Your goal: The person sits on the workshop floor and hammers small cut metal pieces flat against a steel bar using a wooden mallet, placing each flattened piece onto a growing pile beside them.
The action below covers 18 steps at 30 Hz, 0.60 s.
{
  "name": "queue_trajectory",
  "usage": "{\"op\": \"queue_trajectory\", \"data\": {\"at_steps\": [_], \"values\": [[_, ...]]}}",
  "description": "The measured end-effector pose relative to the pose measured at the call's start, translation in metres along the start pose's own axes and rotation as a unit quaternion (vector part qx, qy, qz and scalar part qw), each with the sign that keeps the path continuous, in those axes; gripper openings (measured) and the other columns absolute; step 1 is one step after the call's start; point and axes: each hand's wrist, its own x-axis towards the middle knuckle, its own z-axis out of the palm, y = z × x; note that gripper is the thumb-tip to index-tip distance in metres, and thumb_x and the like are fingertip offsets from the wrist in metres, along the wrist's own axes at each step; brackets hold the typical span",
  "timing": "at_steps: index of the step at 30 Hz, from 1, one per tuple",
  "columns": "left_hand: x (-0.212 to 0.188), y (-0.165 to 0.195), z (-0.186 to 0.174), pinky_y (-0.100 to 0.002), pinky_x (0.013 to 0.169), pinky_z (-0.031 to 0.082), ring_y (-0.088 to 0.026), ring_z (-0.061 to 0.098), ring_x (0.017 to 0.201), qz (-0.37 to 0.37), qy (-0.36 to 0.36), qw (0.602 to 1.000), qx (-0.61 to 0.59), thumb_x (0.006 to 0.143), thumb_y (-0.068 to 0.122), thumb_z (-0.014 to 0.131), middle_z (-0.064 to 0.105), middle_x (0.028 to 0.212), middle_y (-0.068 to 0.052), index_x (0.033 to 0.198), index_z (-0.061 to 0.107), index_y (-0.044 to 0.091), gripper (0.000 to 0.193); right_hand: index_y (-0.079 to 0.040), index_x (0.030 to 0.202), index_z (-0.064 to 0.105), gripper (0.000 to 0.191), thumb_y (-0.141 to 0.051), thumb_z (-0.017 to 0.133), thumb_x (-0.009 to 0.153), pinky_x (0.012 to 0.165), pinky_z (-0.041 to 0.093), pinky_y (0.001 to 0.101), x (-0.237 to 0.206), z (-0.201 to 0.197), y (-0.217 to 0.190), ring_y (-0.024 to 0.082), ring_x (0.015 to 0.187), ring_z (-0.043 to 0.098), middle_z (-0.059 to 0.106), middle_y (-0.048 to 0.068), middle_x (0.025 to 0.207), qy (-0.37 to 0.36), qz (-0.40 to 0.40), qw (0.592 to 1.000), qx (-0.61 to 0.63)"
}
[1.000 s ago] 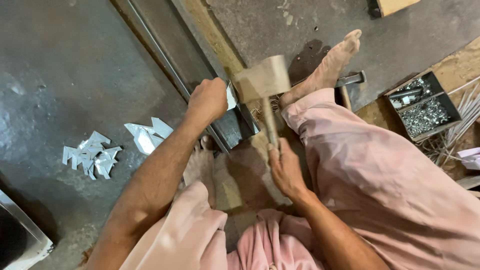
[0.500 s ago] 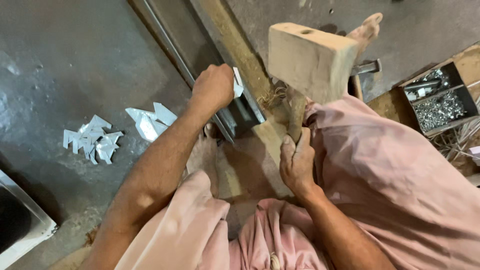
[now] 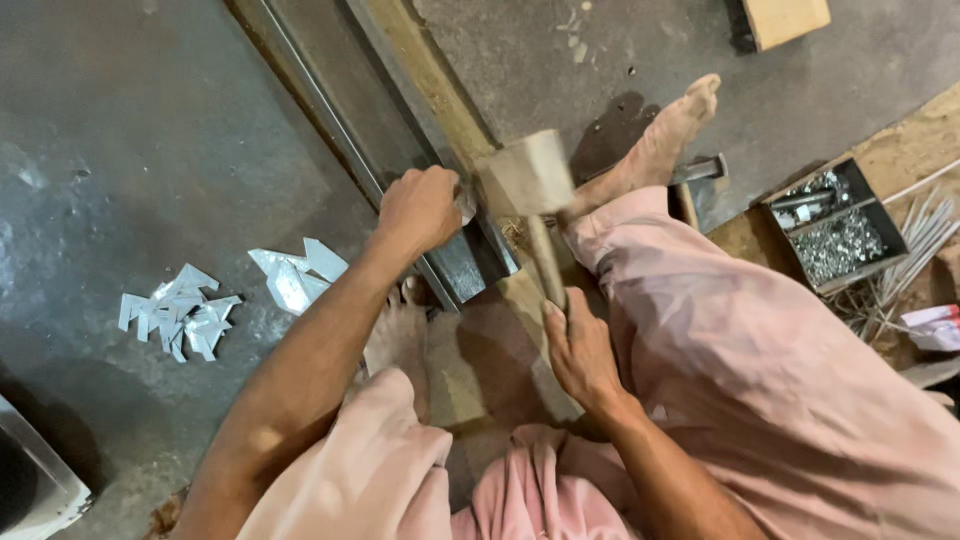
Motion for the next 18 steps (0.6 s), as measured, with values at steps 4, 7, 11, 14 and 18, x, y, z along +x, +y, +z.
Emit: {"op": "queue_trajectory", "data": {"at_steps": [4,7,11,14,18], "values": [[-0.033,-0.019,-0.016,-0.042,0.086,0.056,-0.038,0.069,0.108,0.182,0.152,0.94,-0.244,0.074,-0.005,0.068,0.069,0.123,-0.022,0.093,0.076,0.004,0.023,-0.006,0.109,0.051,0.019,-0.024,0.05,0.105,0.058,0.049,0.0489,-0.008,-0.002,-0.003,0.045,0.061,0.062,0.06,0.026,0.069,0.083,0.001,0.993,0.079],[-0.067,-0.039,-0.029,-0.038,0.103,0.054,-0.027,0.069,0.123,0.137,0.25,0.897,-0.337,0.088,-0.008,0.059,0.069,0.134,-0.015,0.104,0.076,0.003,0.026,-0.003,0.113,0.048,0.024,-0.024,0.05,0.103,0.059,0.049,0.0505,-0.008,0.003,-0.012,0.049,0.07,0.063,0.061,0.029,0.074,0.08,-0.011,0.995,0.055],[-0.103,-0.06,-0.044,-0.036,0.097,0.058,-0.022,0.071,0.113,0.032,0.197,0.911,-0.36,0.091,0.0,0.061,0.07,0.128,-0.012,0.119,0.072,0.004,0.03,-0.004,0.116,0.052,0.023,-0.02,0.052,0.1,0.066,0.046,0.0562,-0.003,0.011,-0.02,0.053,0.077,0.063,0.064,0.032,0.079,-0.005,0.038,0.997,-0.069],[-0.114,-0.067,-0.043,-0.037,0.096,0.058,-0.025,0.07,0.113,0.057,0.199,0.921,-0.33,0.087,0.002,0.068,0.066,0.129,-0.014,0.125,0.067,0.001,0.039,-0.003,0.11,0.051,0.021,-0.023,0.052,0.104,0.067,0.047,0.0561,-0.001,0.014,-0.021,0.052,0.079,0.064,0.065,0.031,0.081,-0.002,0.017,0.996,-0.091],[-0.113,-0.073,-0.025,-0.035,0.091,0.058,-0.021,0.072,0.106,-0.046,0.154,0.922,-0.351,0.083,0.008,0.073,0.073,0.118,-0.014,0.135,0.059,0.008,0.054,-0.002,0.108,0.055,0.023,-0.025,0.056,0.103,0.068,0.047,0.0551,-0.004,0.017,-0.02,0.052,0.082,0.061,0.065,0.029,0.083,-0.035,0.021,0.99,-0.133]]}}
